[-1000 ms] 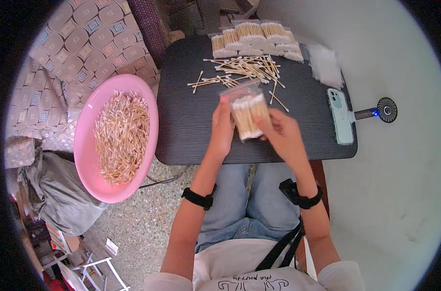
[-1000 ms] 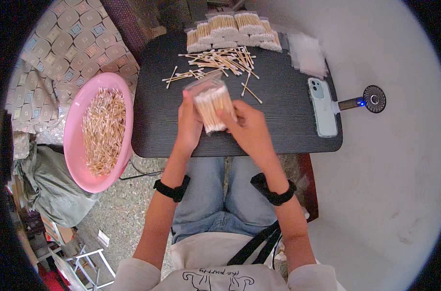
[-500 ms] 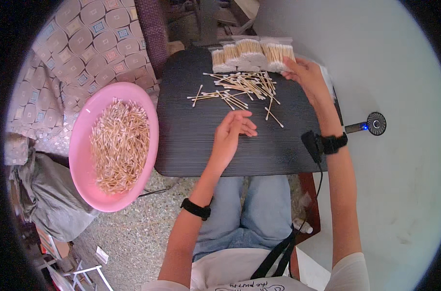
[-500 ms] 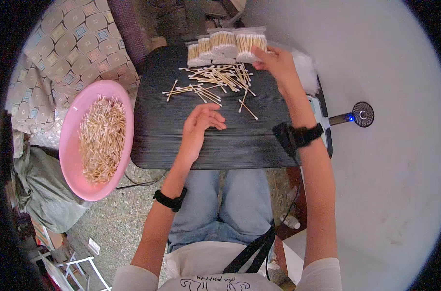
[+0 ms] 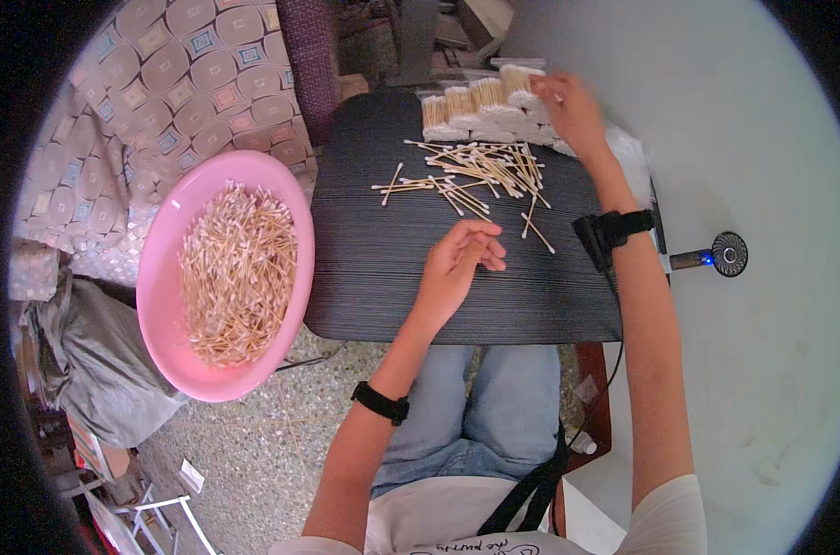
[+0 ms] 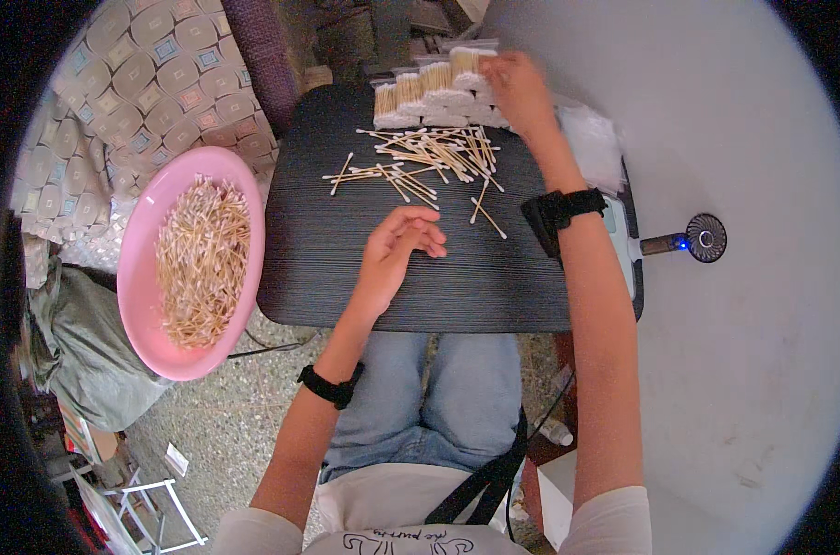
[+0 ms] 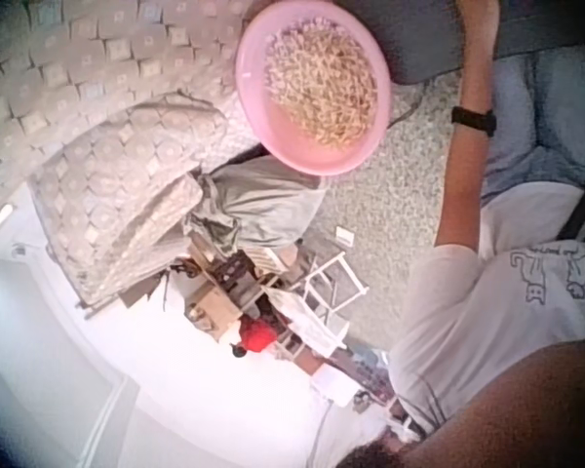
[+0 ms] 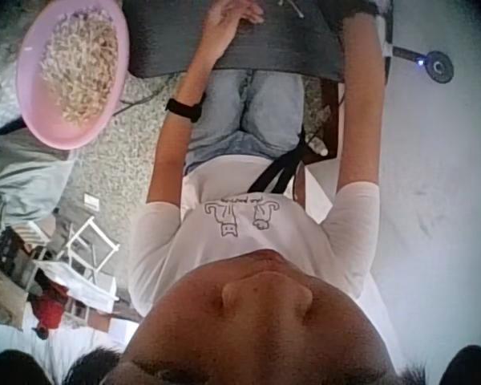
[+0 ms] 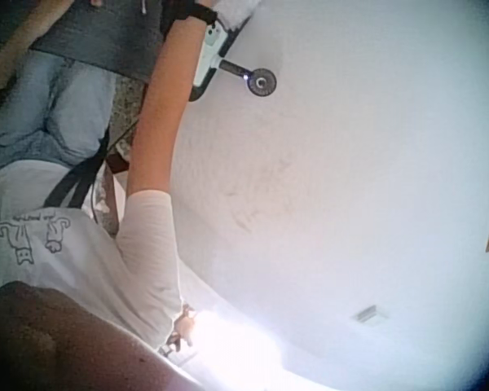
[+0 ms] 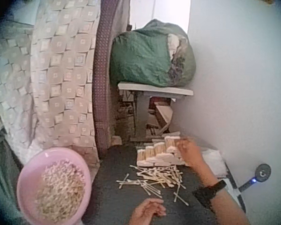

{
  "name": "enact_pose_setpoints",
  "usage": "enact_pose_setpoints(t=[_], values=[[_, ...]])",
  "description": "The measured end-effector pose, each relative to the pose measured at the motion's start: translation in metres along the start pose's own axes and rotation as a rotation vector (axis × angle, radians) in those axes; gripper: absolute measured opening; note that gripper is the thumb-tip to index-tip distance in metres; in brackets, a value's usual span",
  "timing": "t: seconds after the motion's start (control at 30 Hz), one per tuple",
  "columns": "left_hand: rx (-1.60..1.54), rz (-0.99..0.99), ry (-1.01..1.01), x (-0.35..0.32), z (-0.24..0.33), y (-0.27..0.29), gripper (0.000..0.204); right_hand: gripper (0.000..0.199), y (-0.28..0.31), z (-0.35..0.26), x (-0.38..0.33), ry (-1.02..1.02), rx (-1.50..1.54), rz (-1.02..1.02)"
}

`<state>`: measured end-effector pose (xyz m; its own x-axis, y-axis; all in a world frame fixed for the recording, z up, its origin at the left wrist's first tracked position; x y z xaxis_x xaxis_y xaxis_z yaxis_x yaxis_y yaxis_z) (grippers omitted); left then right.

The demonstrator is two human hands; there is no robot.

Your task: The person is sorting cotton swabs and packaging them into small plastic bags.

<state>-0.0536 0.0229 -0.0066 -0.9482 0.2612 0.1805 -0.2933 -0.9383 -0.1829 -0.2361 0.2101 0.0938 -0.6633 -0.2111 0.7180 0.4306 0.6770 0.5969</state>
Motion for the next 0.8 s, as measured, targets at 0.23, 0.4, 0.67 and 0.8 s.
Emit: enact_pose_setpoints(t=[0.23, 0.4, 0.67, 0.8], values=[[0.067, 0.011, 0.003, -0.001, 0.002, 0.002, 0.02, 0.038, 0.013, 0.015, -0.022, 0.0, -0.044, -0.109], [0.093, 0.008, 0.015, -0.003, 0.002, 0.005, 0.02, 0.049, 0.05, 0.056, -0.06, -0.463, -0.558, -0.445], [0.105, -0.012, 0.019, 0.0, 0.003, 0.0, 0.02, 0.036, 0.058, 0.1, -0.125, -0.667, -0.568, -0.716], [0.148, 0.003, 0.033, -0.003, 0.005, 0.007, 0.019, 0.024, 0.057, 0.075, -0.118, -0.573, -0.547, -0.618]])
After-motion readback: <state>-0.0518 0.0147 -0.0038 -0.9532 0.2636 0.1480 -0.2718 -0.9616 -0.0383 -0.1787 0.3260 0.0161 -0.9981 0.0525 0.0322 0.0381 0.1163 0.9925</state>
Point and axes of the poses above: each hand's wrist, its own x-axis towards the middle knuckle, its own y-axis out of the back of the hand, z = x × y, the point moved 4 cm from there along x, towards the middle knuckle, and after that the axes turned 14 degrees about x, right-handed, at the moved point
